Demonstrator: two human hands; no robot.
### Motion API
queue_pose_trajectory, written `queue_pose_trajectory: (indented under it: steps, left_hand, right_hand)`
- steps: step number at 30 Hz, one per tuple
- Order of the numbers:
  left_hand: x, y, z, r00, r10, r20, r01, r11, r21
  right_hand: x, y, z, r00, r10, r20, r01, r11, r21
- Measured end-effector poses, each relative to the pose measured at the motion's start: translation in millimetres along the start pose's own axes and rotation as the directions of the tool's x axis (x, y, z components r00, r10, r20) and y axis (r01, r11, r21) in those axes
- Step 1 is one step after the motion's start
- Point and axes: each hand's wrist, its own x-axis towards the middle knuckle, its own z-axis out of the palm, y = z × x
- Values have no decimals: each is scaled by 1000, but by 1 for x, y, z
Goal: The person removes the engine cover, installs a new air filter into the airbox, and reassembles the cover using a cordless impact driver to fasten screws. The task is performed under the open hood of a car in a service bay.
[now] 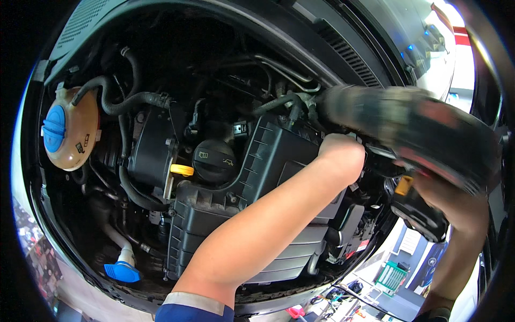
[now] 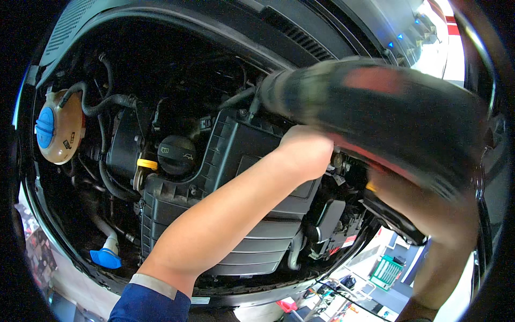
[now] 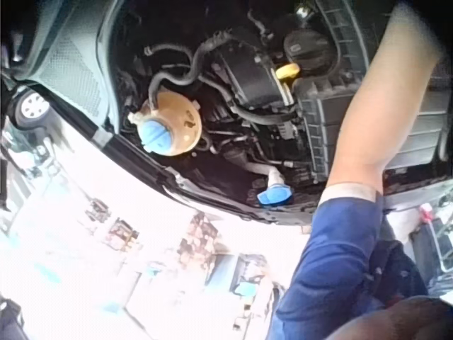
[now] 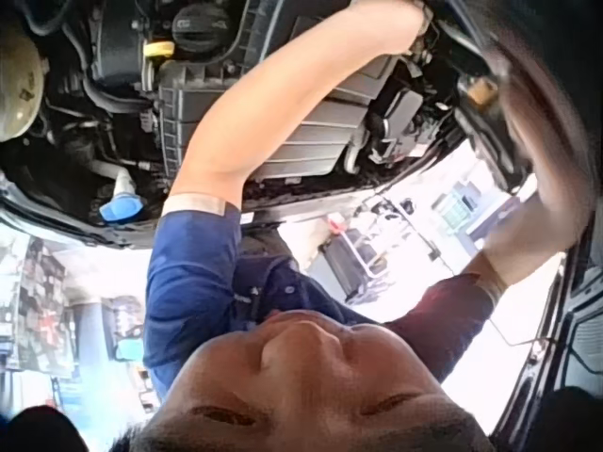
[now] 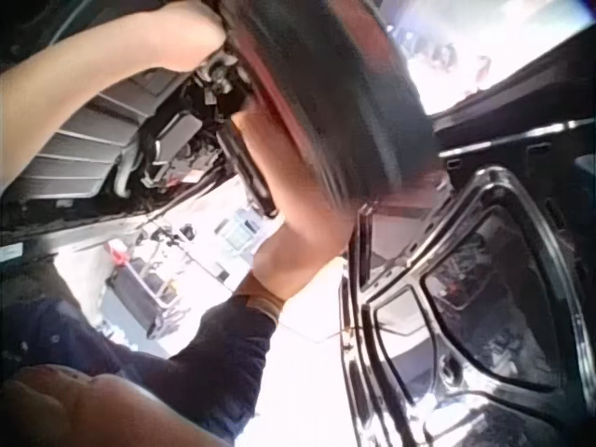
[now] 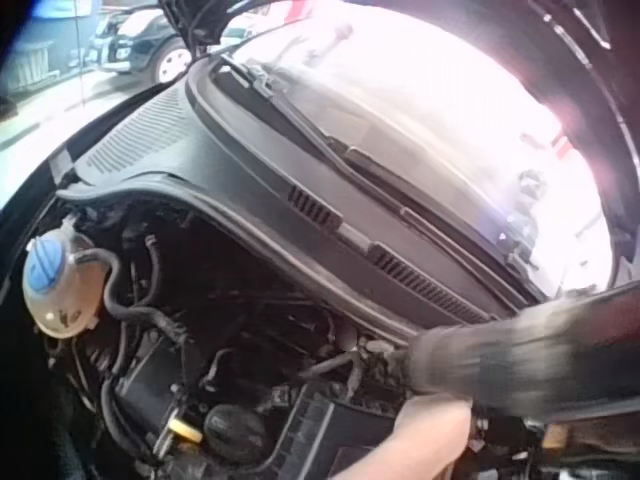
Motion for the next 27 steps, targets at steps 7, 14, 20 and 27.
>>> queue_pose_trajectory:
  steps: [7, 14, 20, 27]
  left_hand:
    - [4, 8, 4, 998, -17, -53, 18, 1000, 17]
    - [6, 24, 14, 988, -135, -75, 154, 912, 380]
    - [3, 22, 12, 977, -110, -183, 192, 828, 527]
    - [8, 26, 23, 969, -120, -215, 223, 799, 559]
  right_hand:
    - [-166, 82, 55, 915, 104, -389, -55, 989, 135]
    - [-302, 108, 191, 780, 623, -54, -232, 368, 900]
    - [-380, 144, 226, 807, 561, -185, -355, 711, 607]
    - [-384, 132, 248, 763, 638, -104, -317, 510, 800]
